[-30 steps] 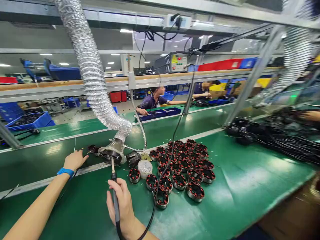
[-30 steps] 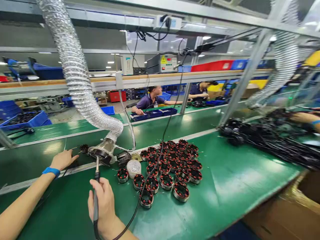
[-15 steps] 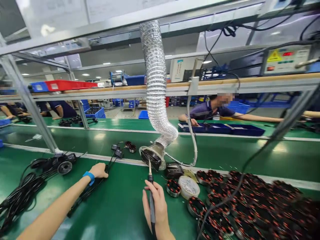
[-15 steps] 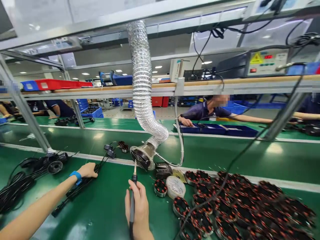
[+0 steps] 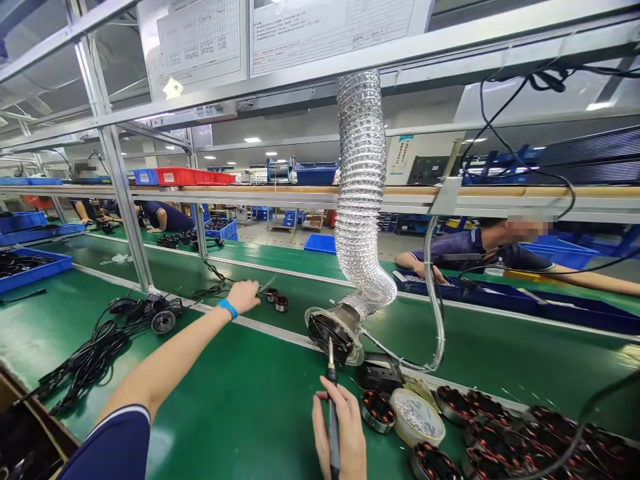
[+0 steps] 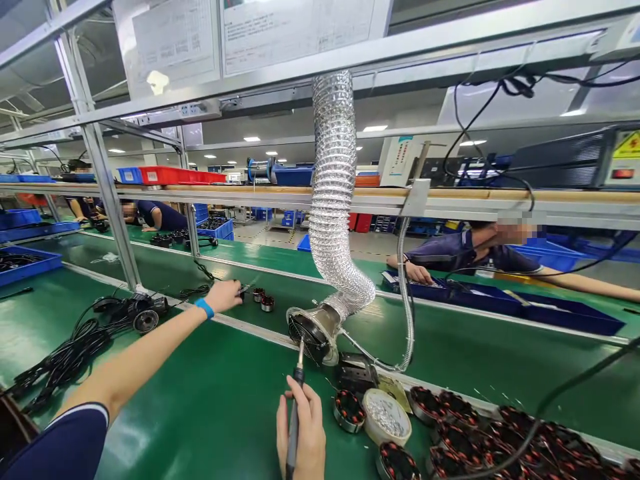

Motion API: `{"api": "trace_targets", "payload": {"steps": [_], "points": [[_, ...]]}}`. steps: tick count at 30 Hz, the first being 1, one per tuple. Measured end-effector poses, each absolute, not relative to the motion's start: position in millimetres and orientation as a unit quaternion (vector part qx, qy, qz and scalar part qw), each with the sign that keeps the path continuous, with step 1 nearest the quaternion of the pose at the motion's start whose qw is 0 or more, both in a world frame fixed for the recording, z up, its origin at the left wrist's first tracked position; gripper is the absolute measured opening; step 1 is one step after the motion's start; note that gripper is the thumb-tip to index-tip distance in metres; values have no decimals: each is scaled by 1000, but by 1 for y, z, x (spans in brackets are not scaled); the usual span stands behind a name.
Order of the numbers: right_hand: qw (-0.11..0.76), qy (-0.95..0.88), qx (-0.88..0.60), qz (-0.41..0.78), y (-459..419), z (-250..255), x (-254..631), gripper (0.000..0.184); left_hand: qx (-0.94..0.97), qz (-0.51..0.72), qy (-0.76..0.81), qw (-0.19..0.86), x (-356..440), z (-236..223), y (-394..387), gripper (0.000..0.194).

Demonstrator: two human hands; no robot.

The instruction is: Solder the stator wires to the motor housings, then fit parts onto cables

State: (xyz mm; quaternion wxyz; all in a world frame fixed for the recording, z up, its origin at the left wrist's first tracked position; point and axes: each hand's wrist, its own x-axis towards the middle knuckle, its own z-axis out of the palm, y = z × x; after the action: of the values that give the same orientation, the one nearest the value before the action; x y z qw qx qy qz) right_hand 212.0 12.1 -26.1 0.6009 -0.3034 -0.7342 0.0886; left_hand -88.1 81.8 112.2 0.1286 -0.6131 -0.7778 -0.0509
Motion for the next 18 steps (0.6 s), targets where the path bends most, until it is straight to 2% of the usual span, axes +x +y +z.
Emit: {"api": "trace_targets", "payload": {"steps": [2,4,6,8,10,12,15,18], "points": [[592,-745,-295,84,12,-26,212,30,-652,-40,-751,96,-67,74,56,38],[586,-753,-287,80,11,-26,212,30,-690,-52,-717,84,-60,40,26,49],[585,-755,-284,80,10,-27,211,30,-722,-130,-669,124,-73,14,-3,62],[583,-757,-283,82,8,-27,211,30,-658,-235,-688,196,-105,-1,-28,52],[576,-762,-282,86,7,-28,211,31,-521,-276,-766,257,-148,-6,-51,38],[573,-766,-278,87,5,-28,211,31,-405,-273,-823,288,-192,-3,-75,34],[576,-767,-271,86,5,-29,210,31,-292,-264,-856,335,-244,8,-113,40],[578,-768,-265,79,7,-30,210,31,-207,-257,-856,398,-278,18,-145,55]]}}
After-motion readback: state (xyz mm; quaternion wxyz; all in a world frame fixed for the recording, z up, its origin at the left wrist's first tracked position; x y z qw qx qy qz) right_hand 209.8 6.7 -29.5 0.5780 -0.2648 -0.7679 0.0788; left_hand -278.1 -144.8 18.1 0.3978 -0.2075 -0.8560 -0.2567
